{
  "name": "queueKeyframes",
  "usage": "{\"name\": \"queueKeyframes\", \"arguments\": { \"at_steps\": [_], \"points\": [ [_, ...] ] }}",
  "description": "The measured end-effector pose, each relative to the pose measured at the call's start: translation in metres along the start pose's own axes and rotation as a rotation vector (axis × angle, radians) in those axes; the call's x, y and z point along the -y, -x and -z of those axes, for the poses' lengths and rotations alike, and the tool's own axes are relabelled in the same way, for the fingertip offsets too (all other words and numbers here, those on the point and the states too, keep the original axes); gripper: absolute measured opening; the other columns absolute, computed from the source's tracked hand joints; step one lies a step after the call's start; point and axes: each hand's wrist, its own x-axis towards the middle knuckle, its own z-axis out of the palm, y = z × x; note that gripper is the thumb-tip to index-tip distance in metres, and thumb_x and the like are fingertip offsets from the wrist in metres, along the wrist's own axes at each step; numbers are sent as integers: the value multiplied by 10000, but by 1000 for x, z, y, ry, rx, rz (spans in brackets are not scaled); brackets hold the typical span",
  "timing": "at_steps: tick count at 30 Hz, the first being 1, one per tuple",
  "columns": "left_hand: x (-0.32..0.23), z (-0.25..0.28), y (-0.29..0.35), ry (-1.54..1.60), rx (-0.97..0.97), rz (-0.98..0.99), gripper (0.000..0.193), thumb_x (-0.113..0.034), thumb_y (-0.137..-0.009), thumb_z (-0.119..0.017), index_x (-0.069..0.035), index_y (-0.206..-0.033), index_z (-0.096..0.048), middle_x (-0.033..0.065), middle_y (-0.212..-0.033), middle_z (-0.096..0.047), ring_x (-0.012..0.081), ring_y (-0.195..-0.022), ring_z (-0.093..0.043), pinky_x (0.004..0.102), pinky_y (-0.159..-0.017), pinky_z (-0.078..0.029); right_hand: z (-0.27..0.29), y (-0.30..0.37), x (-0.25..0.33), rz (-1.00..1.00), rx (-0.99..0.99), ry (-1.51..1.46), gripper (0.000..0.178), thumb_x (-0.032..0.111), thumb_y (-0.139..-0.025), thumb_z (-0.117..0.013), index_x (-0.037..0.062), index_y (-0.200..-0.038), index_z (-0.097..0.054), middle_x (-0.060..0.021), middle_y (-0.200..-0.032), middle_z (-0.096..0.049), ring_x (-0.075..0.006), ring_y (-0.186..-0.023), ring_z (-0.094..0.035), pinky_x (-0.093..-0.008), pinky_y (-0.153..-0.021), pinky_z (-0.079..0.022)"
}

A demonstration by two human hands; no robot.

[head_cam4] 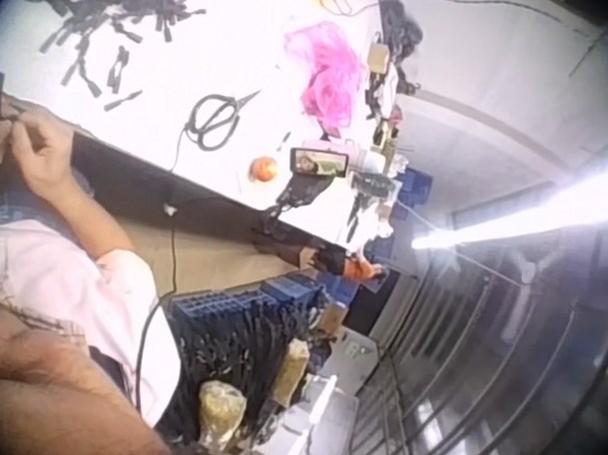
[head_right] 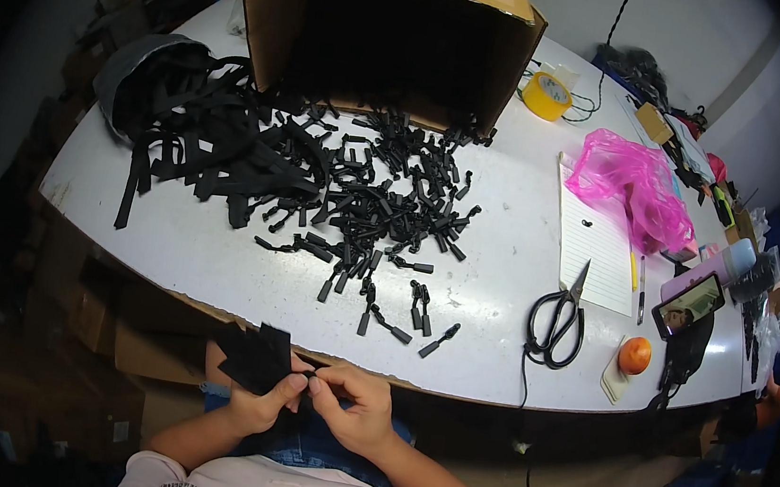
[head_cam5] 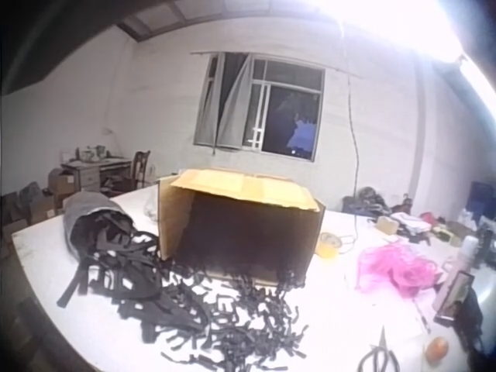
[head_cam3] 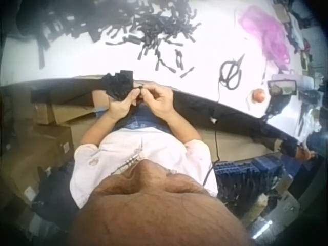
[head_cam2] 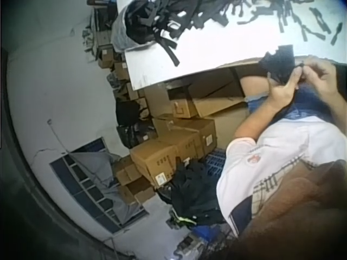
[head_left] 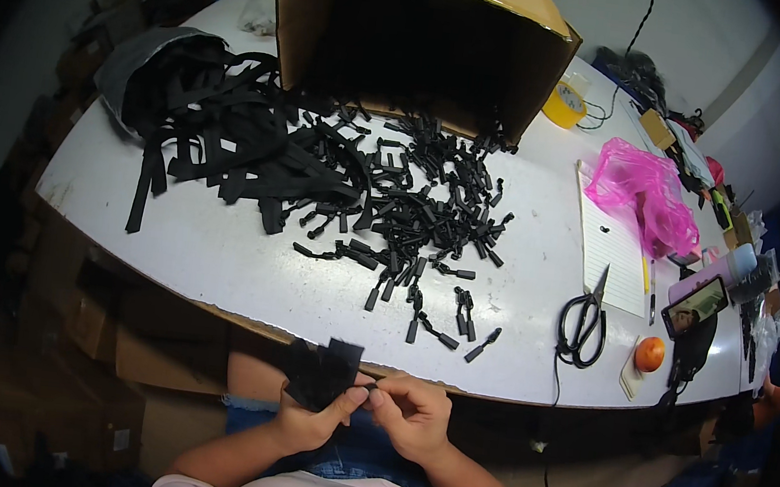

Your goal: Assembling plastic buckles and clips onto precut black nylon straps at a workbench.

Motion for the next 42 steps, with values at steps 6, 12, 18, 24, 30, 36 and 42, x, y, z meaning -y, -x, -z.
{"name": "queueKeyframes", "arguments": {
  "at_steps": [6, 12, 18, 24, 30, 36, 42],
  "points": [
    [4, 7, -4, -555, 14, -708, 260, 32, -642, -609, -15, -898, -593, 73, -730, -544, 160, -634, -554, 227, -540, -451, 7, 2, -6, -384, 64, -554, 35, 12, -765, -550, -21, -774, -548, -69, -625, -536, -73, -474, -465, -182, -412, -358],
    [6, 8, -2, -434, 127, -703, 117, -19, -735, -570, -22, -851, -555, 80, -740, -515, 151, -603, -531, 236, -550, -446, 3, -4, 2, -612, 105, -942, 23, 15, -769, -539, -7, -770, -545, -60, -589, -525, -65, -451, -444, -182, -389, -330],
    [-9, -2, -10, 491, -70, 272, 179, -112, -784, -527, 4, -906, -464, 118, -685, -496, 173, -586, -511, 292, -529, -461, 28, -58, 7, 263, -175, 994, 65, 19, -686, -577, 14, -751, -567, -89, -645, -482, -227, -518, -519, -298, -487, -431],
    [-2, -1, -8, 248, -69, 229, 189, -133, -754, -589, -8, -876, -519, 64, -722, -523, 125, -613, -517, 244, -552, -438, 36, -63, 8, 183, 18, 1241, 83, 45, -675, -564, 28, -756, -553, -103, -672, -489, -267, -546, -524, -334, -481, -435],
    [6, -1, -7, 140, -133, 92, 137, -74, -745, -622, -15, -857, -569, 16, -774, -569, 66, -671, -512, 202, -610, -421, 34, -54, 20, 202, -111, 945, 84, 2, -668, -589, 13, -737, -542, -85, -677, -520, -180, -546, -549, -262, -484, -441],
    [2, -9, -10, 113, -120, -27, 95, -14, -742, -603, 0, -832, -574, 25, -779, -575, 72, -704, -523, 203, -631, -426, 19, -21, 17, -15, 8, 91, 88, -2, -716, -608, -15, -784, -554, -64, -730, -573, -99, -629, -564, -203, -577, -464],
    [2, -10, -9, 52, -84, -91, 90, 4, -748, -588, -4, -837, -581, 29, -789, -578, 79, -717, -529, 203, -645, -427, 18, -20, 12, 262, -3, 297, 122, -43, -671, -623, -13, -769, -556, -94, -719, -573, -141, -612, -547, -216, -546, -435]
  ]
}}
